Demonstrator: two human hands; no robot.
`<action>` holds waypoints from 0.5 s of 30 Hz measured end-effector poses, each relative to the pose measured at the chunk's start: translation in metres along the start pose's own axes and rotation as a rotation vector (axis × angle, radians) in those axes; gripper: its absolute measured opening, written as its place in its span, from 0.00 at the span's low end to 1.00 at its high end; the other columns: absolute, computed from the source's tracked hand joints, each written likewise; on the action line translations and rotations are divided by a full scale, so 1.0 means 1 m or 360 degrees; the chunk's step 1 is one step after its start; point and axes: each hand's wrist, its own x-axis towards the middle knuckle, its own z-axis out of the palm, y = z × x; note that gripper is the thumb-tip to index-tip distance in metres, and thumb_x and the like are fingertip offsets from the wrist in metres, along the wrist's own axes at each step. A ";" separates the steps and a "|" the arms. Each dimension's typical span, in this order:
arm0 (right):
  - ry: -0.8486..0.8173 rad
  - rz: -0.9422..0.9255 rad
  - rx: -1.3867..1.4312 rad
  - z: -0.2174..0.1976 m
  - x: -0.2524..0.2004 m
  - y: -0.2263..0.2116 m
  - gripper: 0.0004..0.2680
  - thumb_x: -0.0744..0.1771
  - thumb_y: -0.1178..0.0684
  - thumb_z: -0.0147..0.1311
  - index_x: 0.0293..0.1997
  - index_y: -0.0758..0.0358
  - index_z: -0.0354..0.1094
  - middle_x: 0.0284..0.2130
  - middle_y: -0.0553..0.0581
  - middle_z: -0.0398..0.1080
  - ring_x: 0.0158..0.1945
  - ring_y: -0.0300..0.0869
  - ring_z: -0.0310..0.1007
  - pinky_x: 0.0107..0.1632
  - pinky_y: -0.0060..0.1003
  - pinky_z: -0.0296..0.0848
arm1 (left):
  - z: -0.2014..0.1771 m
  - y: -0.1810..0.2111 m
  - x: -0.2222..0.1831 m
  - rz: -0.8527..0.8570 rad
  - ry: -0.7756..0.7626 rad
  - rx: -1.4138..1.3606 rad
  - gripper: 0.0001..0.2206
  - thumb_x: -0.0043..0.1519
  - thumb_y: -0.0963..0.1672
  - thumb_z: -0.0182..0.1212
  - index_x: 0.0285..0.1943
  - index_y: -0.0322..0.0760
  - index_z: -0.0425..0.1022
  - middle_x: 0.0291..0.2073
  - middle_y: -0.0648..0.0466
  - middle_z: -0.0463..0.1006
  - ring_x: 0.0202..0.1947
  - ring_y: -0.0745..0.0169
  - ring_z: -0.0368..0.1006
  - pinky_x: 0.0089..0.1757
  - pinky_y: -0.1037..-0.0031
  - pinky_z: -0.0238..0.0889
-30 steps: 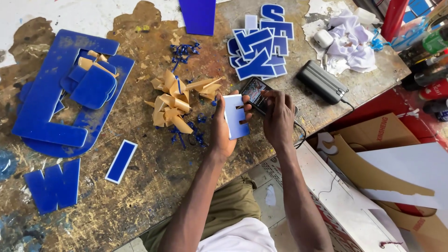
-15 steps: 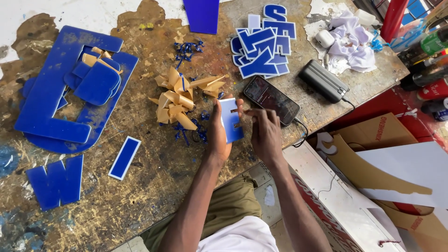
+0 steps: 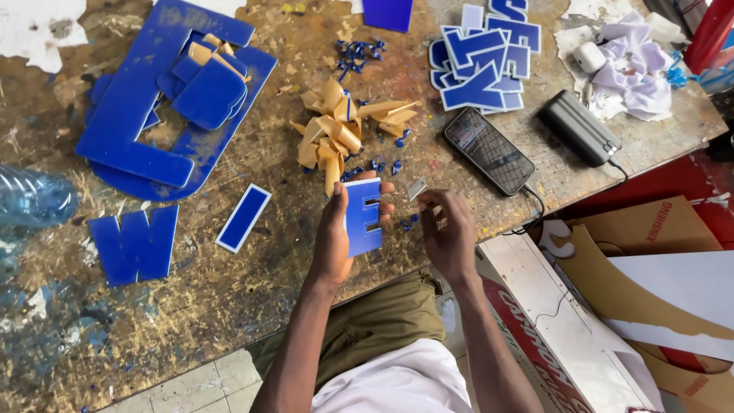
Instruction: Peeling the white protective film from blue acrylic letters on a workbench.
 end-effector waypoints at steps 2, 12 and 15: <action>0.0002 0.0037 -0.0030 -0.013 0.011 -0.020 0.06 0.71 0.66 0.61 0.49 0.61 0.79 0.41 0.59 0.80 0.41 0.51 0.77 0.39 0.40 0.77 | -0.012 0.001 -0.005 0.0000 0.0024 -0.0049 0.38 0.75 0.63 0.45 0.77 0.31 0.70 0.63 0.34 0.85 0.52 0.47 0.87 0.54 0.60 0.82; -0.0202 -0.0031 -0.0397 -0.019 0.019 -0.021 0.12 0.72 0.64 0.57 0.58 0.53 0.84 0.48 0.61 0.76 0.45 0.54 0.72 0.48 0.48 0.73 | -0.037 0.001 -0.021 -0.0039 0.0112 -0.0208 0.39 0.73 0.64 0.46 0.78 0.31 0.70 0.62 0.34 0.85 0.51 0.46 0.88 0.52 0.61 0.83; -0.0407 -0.0018 -0.0583 -0.016 0.040 -0.016 0.11 0.69 0.60 0.64 0.57 0.51 0.84 0.55 0.60 0.74 0.50 0.58 0.72 0.52 0.55 0.76 | -0.035 0.009 -0.027 -0.0050 0.0118 -0.0211 0.38 0.73 0.64 0.45 0.78 0.33 0.71 0.63 0.35 0.85 0.52 0.46 0.87 0.52 0.61 0.82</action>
